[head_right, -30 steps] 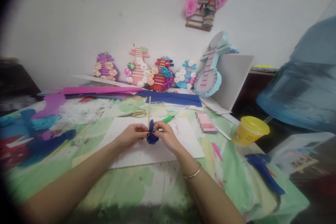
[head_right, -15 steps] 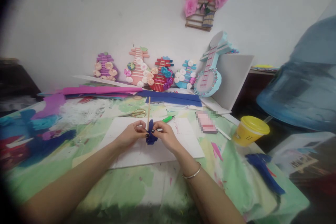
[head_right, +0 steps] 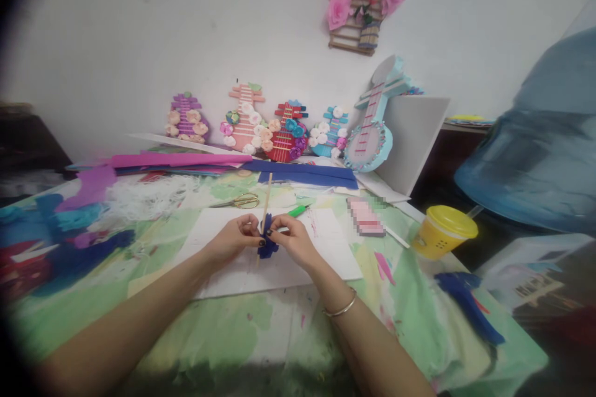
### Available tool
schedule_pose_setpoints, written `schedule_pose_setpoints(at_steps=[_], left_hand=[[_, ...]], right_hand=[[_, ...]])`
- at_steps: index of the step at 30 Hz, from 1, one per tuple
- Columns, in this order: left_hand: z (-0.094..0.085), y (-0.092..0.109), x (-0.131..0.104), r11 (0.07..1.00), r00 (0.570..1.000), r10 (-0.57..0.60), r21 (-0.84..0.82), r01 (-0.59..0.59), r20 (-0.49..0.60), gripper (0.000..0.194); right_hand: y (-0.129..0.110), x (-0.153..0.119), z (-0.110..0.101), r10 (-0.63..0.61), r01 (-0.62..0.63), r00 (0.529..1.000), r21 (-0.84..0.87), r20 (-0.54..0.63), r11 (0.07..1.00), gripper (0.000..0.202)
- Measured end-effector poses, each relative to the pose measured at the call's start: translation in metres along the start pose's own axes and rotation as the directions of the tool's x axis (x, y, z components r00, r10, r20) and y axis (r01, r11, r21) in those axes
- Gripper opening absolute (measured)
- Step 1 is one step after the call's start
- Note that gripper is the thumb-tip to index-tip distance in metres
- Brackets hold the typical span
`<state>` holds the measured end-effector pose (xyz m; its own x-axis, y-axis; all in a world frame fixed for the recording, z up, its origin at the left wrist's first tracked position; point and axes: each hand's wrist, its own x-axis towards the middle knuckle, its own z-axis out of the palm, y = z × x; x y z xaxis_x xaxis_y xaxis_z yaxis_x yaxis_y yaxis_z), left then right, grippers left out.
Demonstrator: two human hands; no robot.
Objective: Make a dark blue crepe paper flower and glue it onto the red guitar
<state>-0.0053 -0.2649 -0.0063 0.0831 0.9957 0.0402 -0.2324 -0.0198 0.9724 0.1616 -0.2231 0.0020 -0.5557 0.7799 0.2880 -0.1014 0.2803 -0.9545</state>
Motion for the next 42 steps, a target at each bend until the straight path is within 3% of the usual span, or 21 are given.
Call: schedule_pose_setpoints(at_steps=[5, 11, 17, 25, 42], left_hand=[[0.0, -0.002, 0.0, 1.0, 1.0, 0.002, 0.011, -0.002, 0.009, 0.04], [0.003, -0.002, -0.001, 0.999, 0.998, -0.004, 0.036, 0.002, 0.056, 0.038], [0.006, -0.004, -0.003, 0.999, 0.992, -0.032, 0.039, 0.028, 0.119, 0.038], [0.006, -0.002, -0.004, 0.997, 0.99, -0.05, 0.057, 0.043, 0.129, 0.037], [0.002, 0.006, -0.003, 0.995, 0.987, -0.012, 0.099, -0.004, 0.16, 0.032]], right_hand=[[-0.001, 0.0, -0.001, -0.018, 0.018, 0.998, 0.006, -0.058, 1.0, 0.015], [-0.004, 0.0, -0.002, -0.037, 0.038, 0.997, 0.016, -0.064, 0.999, 0.036], [-0.002, 0.0, -0.003, -0.071, 0.071, 0.998, -0.004, 0.001, 0.997, 0.024], [-0.003, 0.001, -0.003, -0.018, 0.022, 0.999, 0.076, -0.042, 0.997, 0.029], [0.0, 0.004, -0.007, -0.075, 0.081, 0.992, 0.054, -0.1, 0.995, 0.03]])
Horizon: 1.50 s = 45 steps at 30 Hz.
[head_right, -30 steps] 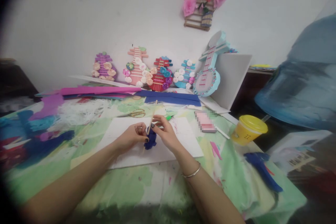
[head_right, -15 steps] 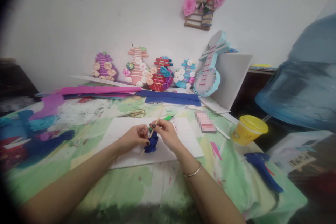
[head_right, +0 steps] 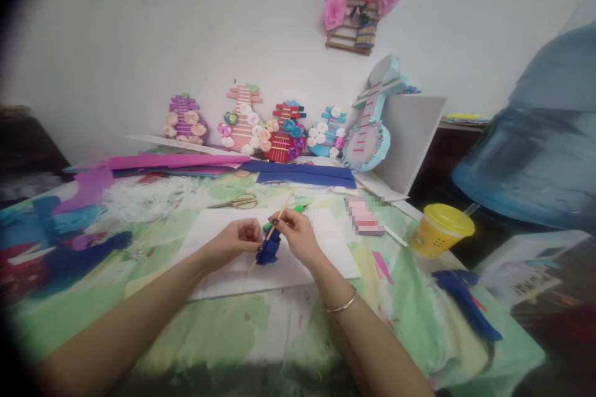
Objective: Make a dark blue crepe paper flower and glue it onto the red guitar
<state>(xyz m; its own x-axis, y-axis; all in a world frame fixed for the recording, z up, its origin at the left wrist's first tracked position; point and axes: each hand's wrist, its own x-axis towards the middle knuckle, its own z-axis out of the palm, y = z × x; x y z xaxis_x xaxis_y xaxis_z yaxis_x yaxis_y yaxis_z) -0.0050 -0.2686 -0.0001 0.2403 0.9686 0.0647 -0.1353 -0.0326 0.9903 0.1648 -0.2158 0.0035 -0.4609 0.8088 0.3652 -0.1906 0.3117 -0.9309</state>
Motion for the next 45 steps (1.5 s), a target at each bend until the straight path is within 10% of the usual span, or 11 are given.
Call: schedule_pose_setpoints(at_steps=[45], left_hand=[[-0.0018, -0.0045, 0.0012, 0.996, 0.997, -0.074, 0.055, 0.075, -0.022, 0.039]], right_hand=[[-0.0036, -0.0013, 0.0019, 0.055, -0.054, 0.998, 0.021, -0.018, 0.998, 0.027]])
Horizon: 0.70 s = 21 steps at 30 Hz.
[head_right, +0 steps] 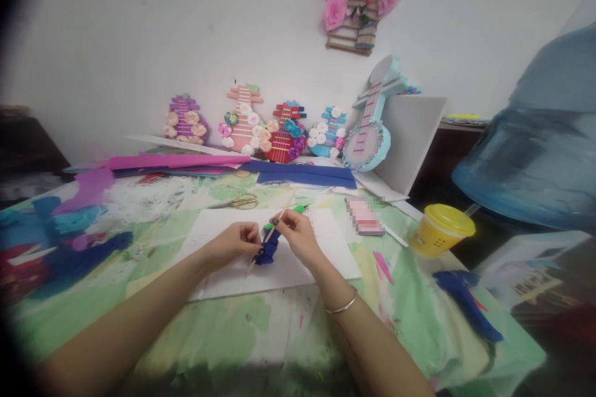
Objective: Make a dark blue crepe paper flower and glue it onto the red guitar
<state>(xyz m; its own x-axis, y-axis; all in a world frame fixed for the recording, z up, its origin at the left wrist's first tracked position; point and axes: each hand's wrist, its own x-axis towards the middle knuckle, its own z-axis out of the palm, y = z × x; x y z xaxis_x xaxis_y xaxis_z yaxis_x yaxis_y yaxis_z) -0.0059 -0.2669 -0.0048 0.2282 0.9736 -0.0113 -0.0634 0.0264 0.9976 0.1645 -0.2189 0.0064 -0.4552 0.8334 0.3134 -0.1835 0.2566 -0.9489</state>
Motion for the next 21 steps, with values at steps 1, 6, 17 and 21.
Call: schedule_pose_setpoints(at_steps=[1, 6, 17, 21], left_hand=[[-0.0002, 0.0, 0.0001, 1.0, 1.0, 0.0, 0.003, 0.0, 0.0, 0.039], [0.0003, 0.001, -0.0001, 1.0, 1.0, -0.005, 0.005, 0.005, -0.001, 0.039], [-0.0004, 0.0016, -0.0023, 0.999, 1.0, -0.013, 0.03, 0.013, -0.002, 0.038], [-0.0003, 0.0015, -0.0007, 0.999, 1.0, -0.009, 0.031, 0.009, -0.003, 0.039]], right_hand=[[-0.0002, -0.0001, 0.0, 0.0, 0.0, 1.0, -0.004, 0.001, 1.0, 0.027], [-0.0004, -0.0004, -0.0002, -0.003, 0.003, 1.0, -0.019, -0.001, 1.0, 0.028], [-0.0013, -0.0001, 0.0004, 0.001, -0.001, 1.0, -0.026, -0.003, 1.0, 0.029], [-0.0011, -0.0002, 0.0005, 0.002, -0.002, 1.0, -0.027, -0.009, 1.0, 0.029]])
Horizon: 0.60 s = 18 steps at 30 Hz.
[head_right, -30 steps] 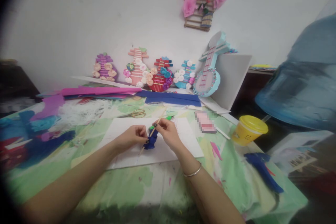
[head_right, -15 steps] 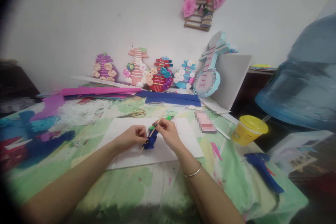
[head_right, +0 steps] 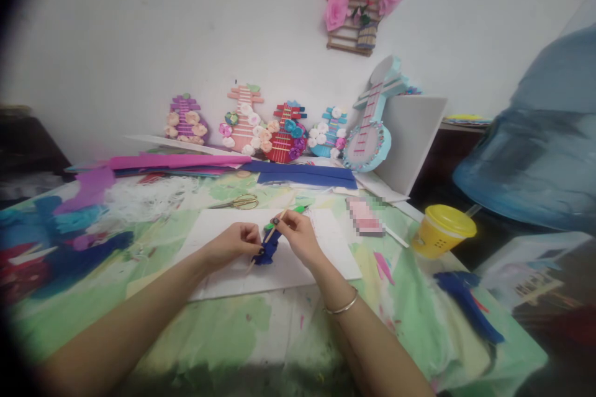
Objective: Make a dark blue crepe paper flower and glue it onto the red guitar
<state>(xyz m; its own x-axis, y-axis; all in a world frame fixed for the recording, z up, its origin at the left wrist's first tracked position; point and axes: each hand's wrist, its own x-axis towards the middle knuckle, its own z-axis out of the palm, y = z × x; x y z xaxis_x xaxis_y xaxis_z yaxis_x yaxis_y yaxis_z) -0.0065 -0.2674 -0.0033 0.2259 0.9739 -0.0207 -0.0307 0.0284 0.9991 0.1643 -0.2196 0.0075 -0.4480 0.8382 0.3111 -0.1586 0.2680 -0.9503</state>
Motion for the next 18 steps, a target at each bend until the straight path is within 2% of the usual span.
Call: schedule_pose_setpoints(at_steps=[18], left_hand=[[0.001, 0.0013, -0.0011, 1.0, 1.0, 0.002, 0.013, -0.002, -0.004, 0.04]], right_hand=[[-0.0003, -0.0002, 0.0002, 0.004, -0.005, 1.0, 0.024, 0.01, 1.0, 0.031]])
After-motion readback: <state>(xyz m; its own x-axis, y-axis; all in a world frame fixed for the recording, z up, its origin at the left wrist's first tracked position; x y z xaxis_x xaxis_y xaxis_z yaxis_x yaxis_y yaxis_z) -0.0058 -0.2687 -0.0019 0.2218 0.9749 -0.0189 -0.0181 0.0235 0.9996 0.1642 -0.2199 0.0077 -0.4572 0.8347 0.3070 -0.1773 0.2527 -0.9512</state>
